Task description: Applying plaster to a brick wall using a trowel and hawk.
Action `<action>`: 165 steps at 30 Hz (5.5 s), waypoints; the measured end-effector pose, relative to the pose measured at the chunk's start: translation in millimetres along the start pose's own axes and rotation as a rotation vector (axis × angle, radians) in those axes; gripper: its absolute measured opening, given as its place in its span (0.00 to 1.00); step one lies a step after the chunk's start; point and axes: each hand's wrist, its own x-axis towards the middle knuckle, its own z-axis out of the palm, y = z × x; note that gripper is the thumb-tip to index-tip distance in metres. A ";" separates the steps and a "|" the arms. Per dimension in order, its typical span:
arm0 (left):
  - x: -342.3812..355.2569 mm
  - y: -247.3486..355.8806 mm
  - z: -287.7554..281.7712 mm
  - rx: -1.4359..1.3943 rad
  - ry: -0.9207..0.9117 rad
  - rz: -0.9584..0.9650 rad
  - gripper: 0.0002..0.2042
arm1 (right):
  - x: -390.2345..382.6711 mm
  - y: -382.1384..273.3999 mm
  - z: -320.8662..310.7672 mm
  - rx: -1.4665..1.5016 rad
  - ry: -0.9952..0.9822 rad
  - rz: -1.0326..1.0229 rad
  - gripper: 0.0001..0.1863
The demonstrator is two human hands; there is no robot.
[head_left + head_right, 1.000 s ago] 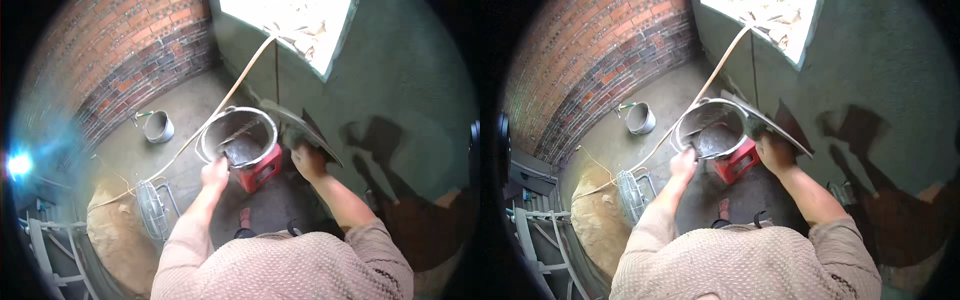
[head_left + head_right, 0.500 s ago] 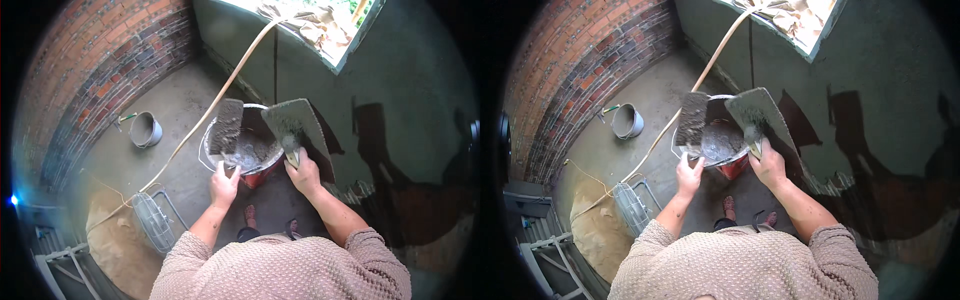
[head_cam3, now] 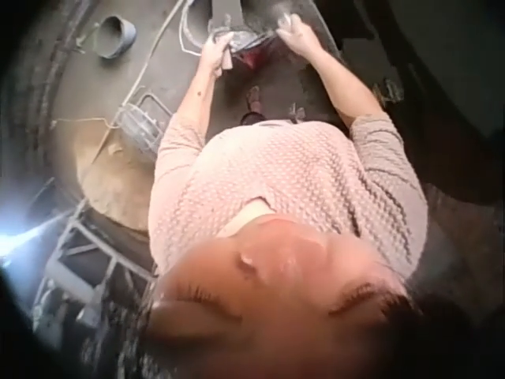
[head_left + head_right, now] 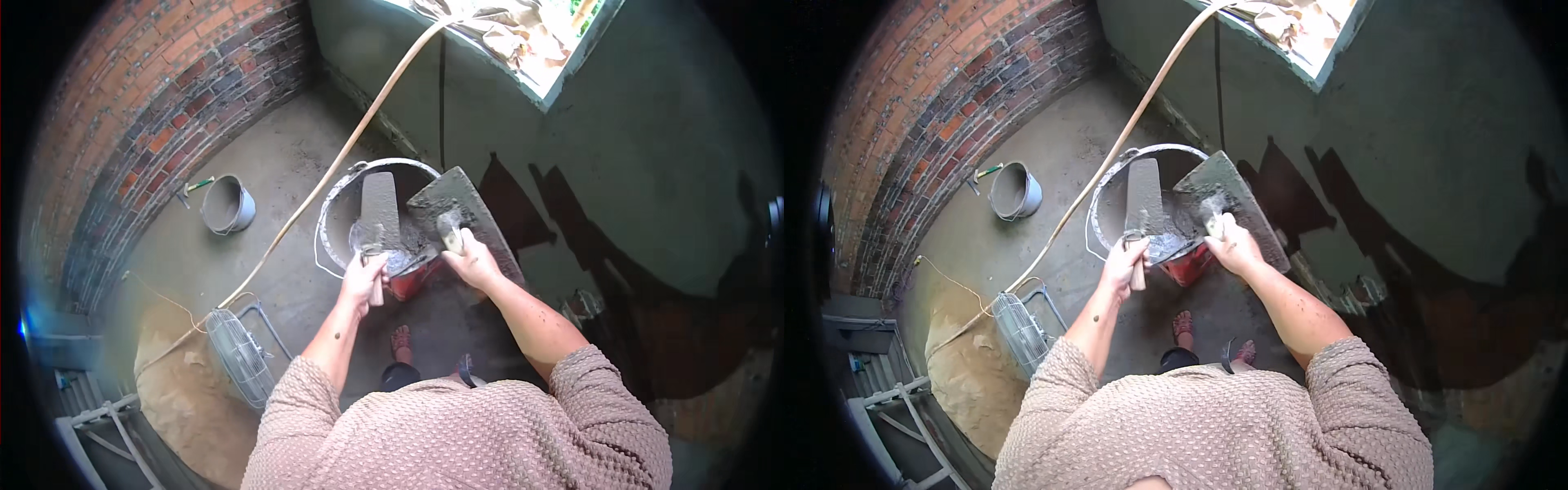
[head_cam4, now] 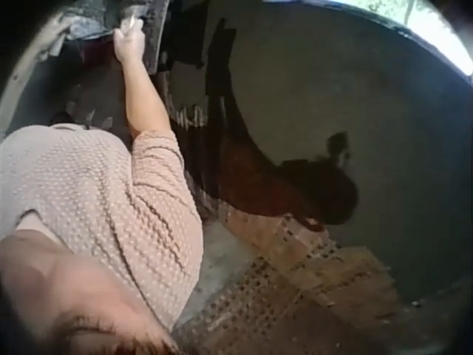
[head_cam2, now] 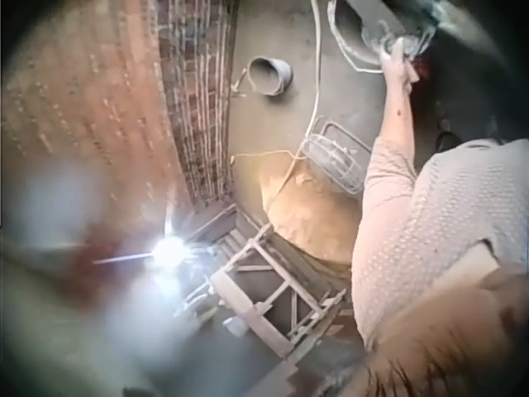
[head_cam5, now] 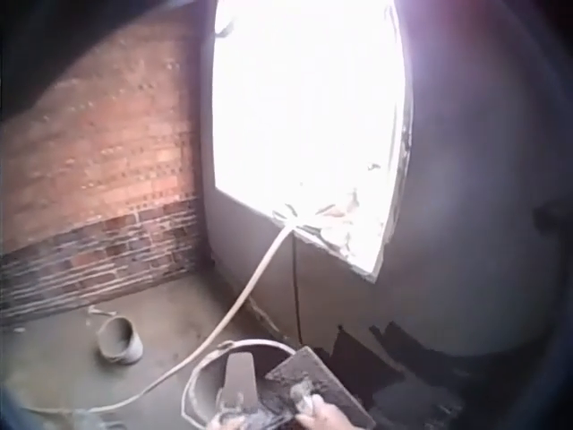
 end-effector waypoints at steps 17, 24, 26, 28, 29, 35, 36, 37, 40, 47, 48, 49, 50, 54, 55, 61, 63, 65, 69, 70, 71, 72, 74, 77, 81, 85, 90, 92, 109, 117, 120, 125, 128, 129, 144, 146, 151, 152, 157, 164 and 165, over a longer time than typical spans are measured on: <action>-55.9 -2.9 31.8 -0.483 -0.246 0.074 0.16 | -62.0 -75.1 24.6 1.007 -0.360 0.065 0.17; -54.6 24.5 -11.6 0.440 -0.230 0.096 0.12 | -4.6 -68.6 -15.6 -0.311 -0.133 -0.372 0.13; -54.5 27.3 -11.3 0.619 -0.254 0.109 0.12 | 7.5 -66.6 -21.5 -0.532 -0.208 -0.310 0.12; -55.9 26.0 -3.6 0.617 -0.267 0.247 0.11 | 21.4 -47.7 -22.6 -0.575 -0.231 -0.241 0.12; -55.6 25.4 -0.5 0.616 -0.275 0.315 0.11 | 30.6 -28.1 -20.8 -0.547 -0.170 -0.032 0.11; -35.5 57.4 -14.3 0.470 -0.223 -0.118 0.09 | -5.5 -25.7 -23.0 -0.340 -0.138 -0.104 0.13; -31.8 57.9 -16.6 0.472 -0.225 -0.120 0.09 | -4.4 -25.0 -17.3 -0.339 -0.138 -0.102 0.13; -27.0 55.9 -20.0 0.467 -0.197 -0.109 0.09 | -1.1 -20.9 -7.1 -0.364 -0.147 -0.054 0.13; -8.1 48.9 -25.5 0.456 -0.123 -0.076 0.08 | 12.2 -5.8 15.6 -0.434 -0.169 0.095 0.12; 13.8 51.3 -30.6 0.500 -0.089 -0.107 0.08 | 29.8 -22.5 -0.2 -0.340 -0.168 0.115 0.12; 14.0 59.1 -27.3 0.518 -0.101 -0.087 0.08 | 28.0 -18.5 8.2 -0.364 -0.186 0.067 0.12; 14.2 65.7 -25.6 0.535 -0.111 -0.067 0.08 | 27.2 -15.4 16.8 -0.388 -0.206 0.018 0.12; 15.8 69.0 -26.1 0.551 -0.121 -0.047 0.08 | 28.4 -13.2 23.0 -0.412 -0.226 -0.033 0.12; 14.3 62.0 -72.0 0.450 0.049 -0.042 0.10 | 77.1 -8.0 3.9 -0.388 -0.119 0.148 0.12; 13.9 61.6 -84.0 0.454 0.146 -0.022 0.11 | 83.5 -2.9 -8.0 -0.335 -0.071 0.234 0.13; 41.0 -7.2 -179.7 0.767 0.657 0.017 0.18 | 62.2 18.7 -23.4 -0.374 -0.009 0.071 0.14; 60.1 -35.3 -185.8 0.704 0.632 -0.072 0.23 | 48.6 34.4 -10.8 -0.442 -0.012 0.046 0.14; 75.0 -50.8 -162.8 0.378 0.558 -0.327 0.26 | 40.6 41.3 -4.3 -0.616 -0.192 0.061 0.15; 114.1 -85.0 -140.9 0.292 0.562 -0.185 0.26 | 48.0 39.1 -16.0 -0.661 -0.227 -0.052 0.15; 120.3 -76.6 -129.9 0.265 0.550 -0.171 0.25 | 49.9 41.7 -21.9 -0.677 -0.237 -0.080 0.15; 131.6 -59.8 -123.6 0.238 0.546 -0.155 0.24 | 52.2 40.2 -26.8 -0.678 -0.235 -0.073 0.15; 144.6 -42.6 -117.4 0.210 0.545 -0.141 0.23 | 55.4 36.2 -29.8 -0.665 -0.232 -0.087 0.15; 160.5 -13.5 -111.5 0.159 0.536 -0.117 0.22 | 60.6 30.2 -36.6 -0.638 -0.226 -0.104 0.15; 172.5 18.1 -97.9 0.373 0.464 0.037 0.21 | 71.8 43.3 -49.4 -0.631 -0.214 -0.161 0.16; 164.6 86.7 -11.9 0.788 0.336 0.023 0.19 | 79.6 98.0 -66.6 -0.637 -0.084 -0.203 0.17; 170.0 68.5 24.3 0.844 0.407 0.265 0.14 | 86.1 122.6 -59.0 -0.729 -0.014 -0.174 0.17; 208.4 51.4 73.3 0.583 0.283 0.060 0.26 | 111.3 188.3 -29.7 -0.719 -0.001 -0.059 0.18; 230.8 42.5 90.4 0.592 0.342 0.106 0.23 | 129.3 227.5 -5.0 -0.564 -0.110 0.080 0.21; 264.2 6.5 117.3 0.493 0.321 0.164 0.11 | 262.9 212.6 28.3 -0.579 0.079 -0.664 0.12; 259.1 23.9 109.8 0.430 0.299 0.199 0.10 | 233.1 262.5 35.5 -0.453 -0.469 -0.230 0.14; 255.7 23.1 110.3 0.432 0.310 0.174 0.10 | 185.6 262.9 76.5 -0.255 -0.495 -0.257 0.14; 227.5 5.5 80.8 0.369 0.289 0.153 0.09 | 201.6 187.2 35.4 -0.175 -0.209 -0.240 0.11; 220.7 11.7 102.2 0.335 0.223 0.145 0.12 | 203.1 197.1 65.3 -0.261 -0.089 -0.214 0.11; 216.6 14.9 107.1 0.319 0.202 0.140 0.13 | 202.5 198.2 75.8 -0.301 -0.035 -0.210 0.10; 187.6 -7.1 48.8 0.368 0.204 0.145 0.19 | 137.4 175.0 115.3 -0.267 -0.248 -0.495 0.15; 183.1 -8.0 46.3 0.376 0.217 0.160 0.19 | 133.3 189.1 103.4 -0.388 -0.417 -0.502 0.11; 166.6 -12.1 47.6 0.322 0.218 0.067 0.20 | 145.1 181.8 50.8 -0.478 -0.321 -0.491 0.09; 165.8 -13.8 51.2 0.358 0.217 0.101 0.20 | 146.8 174.5 56.3 -0.469 -0.252 -0.394 0.09; 167.7 -31.1 61.4 0.452 0.229 0.212 0.19 | 129.1 185.8 112.2 -0.413 -0.089 -0.138 0.09; 137.5 -1.7 73.2 0.405 0.300 0.243 0.17 | 118.1 148.9 28.0 -0.339 -0.099 -0.372 0.09; 130.2 11.0 80.2 0.399 0.293 0.253 0.16 | 117.1 132.9 9.9 -0.308 -0.010 -0.390 0.09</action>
